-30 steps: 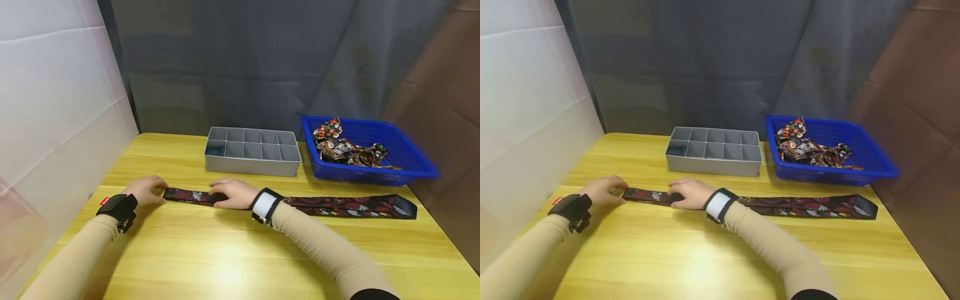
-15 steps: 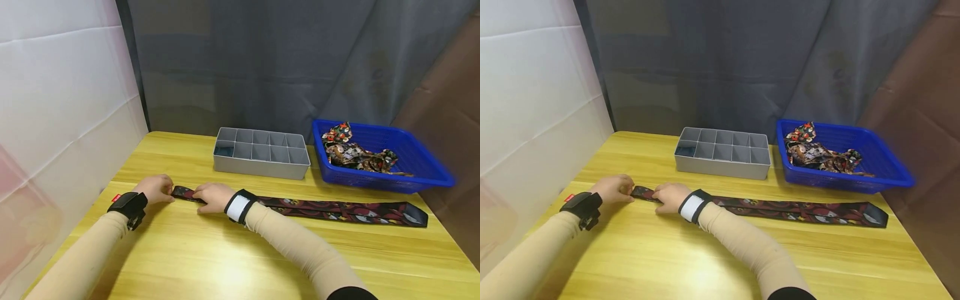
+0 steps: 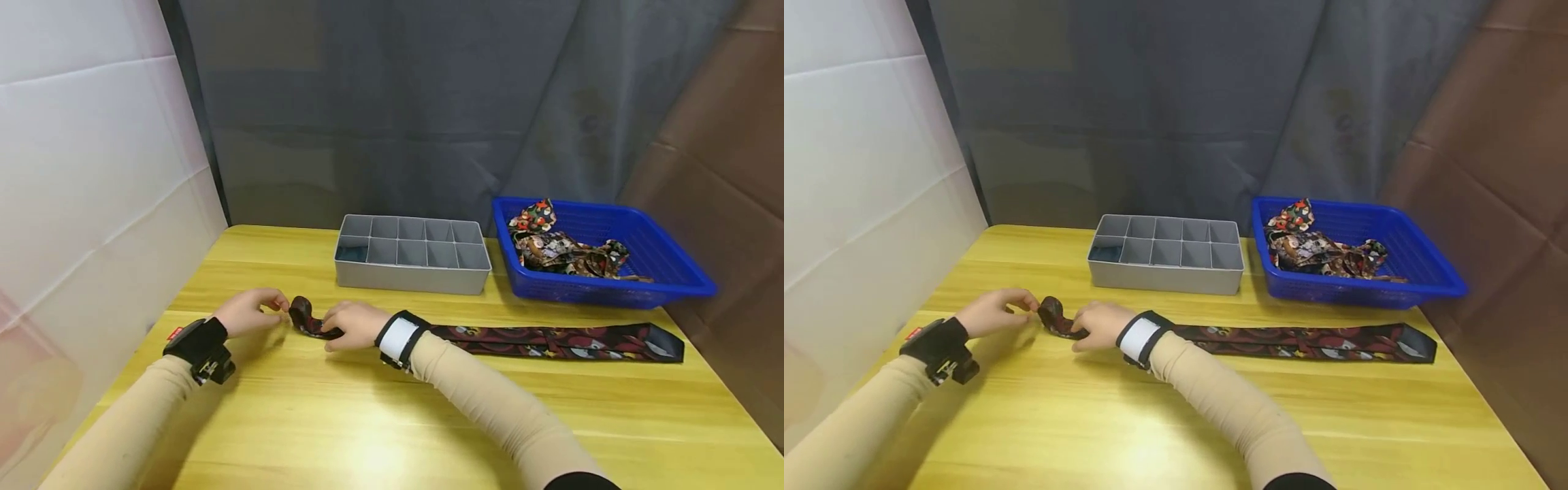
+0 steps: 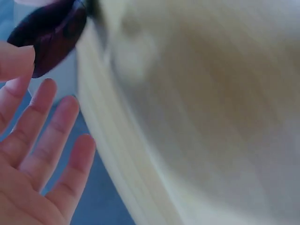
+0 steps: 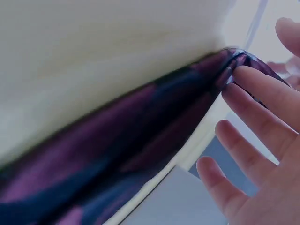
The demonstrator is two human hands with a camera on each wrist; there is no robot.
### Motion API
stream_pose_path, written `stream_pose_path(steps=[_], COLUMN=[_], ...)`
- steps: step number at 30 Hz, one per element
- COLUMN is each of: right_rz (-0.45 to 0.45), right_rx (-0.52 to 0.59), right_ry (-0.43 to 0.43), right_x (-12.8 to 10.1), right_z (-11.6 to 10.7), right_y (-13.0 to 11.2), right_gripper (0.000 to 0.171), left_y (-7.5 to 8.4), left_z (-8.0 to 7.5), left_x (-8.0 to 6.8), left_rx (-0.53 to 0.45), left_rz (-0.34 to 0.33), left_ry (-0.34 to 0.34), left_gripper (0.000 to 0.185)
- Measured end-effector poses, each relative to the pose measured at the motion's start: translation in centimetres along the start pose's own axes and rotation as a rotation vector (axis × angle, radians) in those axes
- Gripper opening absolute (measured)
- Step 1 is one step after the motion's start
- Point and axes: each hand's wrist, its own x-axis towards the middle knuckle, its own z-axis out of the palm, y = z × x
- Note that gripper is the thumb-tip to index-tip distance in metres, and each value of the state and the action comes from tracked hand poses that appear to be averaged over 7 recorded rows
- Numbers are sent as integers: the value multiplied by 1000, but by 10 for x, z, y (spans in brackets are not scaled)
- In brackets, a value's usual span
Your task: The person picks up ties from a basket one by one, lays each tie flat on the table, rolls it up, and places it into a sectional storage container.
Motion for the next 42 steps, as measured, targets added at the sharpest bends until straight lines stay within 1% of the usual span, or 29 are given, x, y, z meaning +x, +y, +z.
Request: stream_pose_path(steps=[3,5,8,10,11,13,15,21,24,27,32,37,42], right_rz=[-4,12,88,148,170,188,183,173,166,152,124,108,74], right_rx=[-23,-15,25,43,49,45,12,-137,-186,-223,-276,-292,-313], right_ry=[26,69,180,261,290,320,309,203,173,171,176,179,201], right_x=[-5,-8,-14,-17,-19,-19,-19,-14,-12,-9,-5,-7,-11], right_z=[-1,-1,-6,-10,-12,-14,-12,-3,1,5,8,8,6], right_y=[3,5,7,8,8,9,10,10,10,12,10,6,2], right_gripper=[42,38,24,17,16,13,11,22,24,26,29,27,23], left_y=[13,21,30,32,33,33,34,36,33,29,23,21,24], left_z=[4,9,17,22,24,28,30,41,47,48,45,45,44], left_x=[10,17,24,26,27,27,28,32,33,33,28,26,24], left_rx=[-19,3,69,111,128,153,174,252,266,248,229,219,203], left_rz=[42,79,145,175,187,205,217,286,309,292,254,263,241], left_ry=[-20,-40,-60,-54,-50,-46,-50,-59,-64,-94,-142,-123,-102], left_gripper=[16,17,15,15,15,15,15,14,15,20,30,28,25])
